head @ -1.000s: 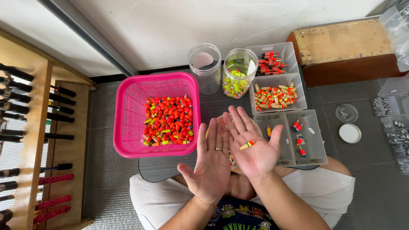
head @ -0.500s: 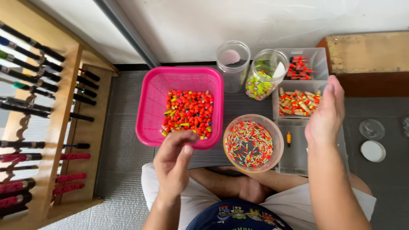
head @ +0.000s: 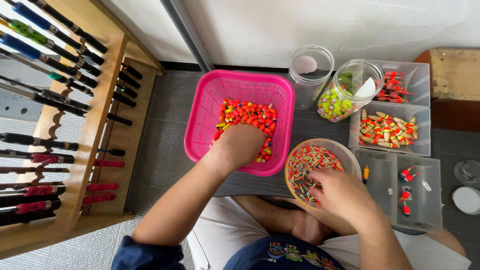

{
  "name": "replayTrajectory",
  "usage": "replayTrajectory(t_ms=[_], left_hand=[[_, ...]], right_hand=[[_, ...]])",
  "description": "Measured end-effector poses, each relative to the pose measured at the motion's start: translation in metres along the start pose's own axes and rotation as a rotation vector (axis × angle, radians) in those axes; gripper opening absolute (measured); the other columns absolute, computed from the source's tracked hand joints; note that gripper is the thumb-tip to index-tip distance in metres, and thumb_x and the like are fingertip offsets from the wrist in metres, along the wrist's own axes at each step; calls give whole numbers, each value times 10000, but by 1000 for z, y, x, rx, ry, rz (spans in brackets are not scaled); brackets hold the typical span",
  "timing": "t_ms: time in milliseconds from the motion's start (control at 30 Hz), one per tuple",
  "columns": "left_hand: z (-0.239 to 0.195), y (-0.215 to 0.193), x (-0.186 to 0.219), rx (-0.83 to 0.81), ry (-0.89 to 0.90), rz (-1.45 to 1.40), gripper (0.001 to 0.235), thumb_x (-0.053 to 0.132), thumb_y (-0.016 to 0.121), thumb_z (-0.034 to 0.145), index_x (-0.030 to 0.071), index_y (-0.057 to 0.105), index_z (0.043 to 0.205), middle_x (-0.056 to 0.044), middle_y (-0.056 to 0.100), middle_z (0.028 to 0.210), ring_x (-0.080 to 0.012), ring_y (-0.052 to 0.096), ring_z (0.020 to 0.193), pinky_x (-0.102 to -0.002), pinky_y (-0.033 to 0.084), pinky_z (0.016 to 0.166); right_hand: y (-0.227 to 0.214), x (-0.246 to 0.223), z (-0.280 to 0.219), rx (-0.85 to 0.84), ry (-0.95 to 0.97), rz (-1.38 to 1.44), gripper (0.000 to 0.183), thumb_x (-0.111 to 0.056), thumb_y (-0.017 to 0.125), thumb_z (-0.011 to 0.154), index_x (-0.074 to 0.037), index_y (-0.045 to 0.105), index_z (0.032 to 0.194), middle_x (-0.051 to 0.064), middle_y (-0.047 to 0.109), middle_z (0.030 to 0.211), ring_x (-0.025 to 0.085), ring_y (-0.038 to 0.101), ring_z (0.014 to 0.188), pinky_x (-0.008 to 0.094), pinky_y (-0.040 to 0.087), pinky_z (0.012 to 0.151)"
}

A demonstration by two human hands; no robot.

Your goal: The person assembles small fishing lures by hand, picking up components from a pink basket and a clear bowl, and placing them into a clear container. The person is sitting cross-legged on the floor with various containers of fishing tackle nearby.

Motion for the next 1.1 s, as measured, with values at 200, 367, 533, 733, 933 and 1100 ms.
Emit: replayTrajectory(t_ms=[200,367,533,733,933,1100], left_hand=[[4,-15,26,-31,-66,124,310,-51,429,832,-50,673,1024,-125,608,799,-281,640,817,-309,508,695],[41,41,12,180,130,60,170,30,541,771,67,705,745,-92,657,706,-321,667,673,-416,523,528],[39,36,6,112,97,71,112,126,628,773,110,735,802,-51,661,739,-308,653,731,-410,521,576],[4,-37,-11,77,-170,-205,133,350,641,833,328,695,953,78,661,857,-189,684,876,-375,561,709],[-54,-92,19,334,-172,-970,218,97,724,736,121,731,953,-55,740,769,-150,690,738,-296,549,702],[-64,-84,27,561,-49,-1145,205,73,738,804,79,746,1008,-122,733,850,-184,689,813,-317,549,737]], right_hand=[[14,8,24,-165,118,-150,332,-269,758,695,-214,670,1011,23,718,1009,291,684,1000,459,555,864],[29,2,40,-151,67,-157,380,-325,807,671,-227,643,999,-1,669,1013,290,677,988,463,560,835],[44,8,49,-90,-19,-39,118,-297,624,796,-180,637,785,58,681,898,344,664,920,475,549,733],[38,7,49,-8,-112,-84,152,-288,587,801,-164,651,742,60,677,831,324,682,850,464,555,694],[18,-21,39,-34,-179,-116,228,-288,742,728,-180,662,912,43,653,941,306,669,943,455,568,781],[37,-16,41,-109,-244,-84,85,-195,623,776,-176,696,816,79,677,841,337,676,906,472,568,758]])
Point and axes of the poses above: each hand's wrist, its own z-axis towards the middle knuckle, its own y-axis out of the palm, x = y × z, the point moved 6 cm from there along z, towards the middle knuckle
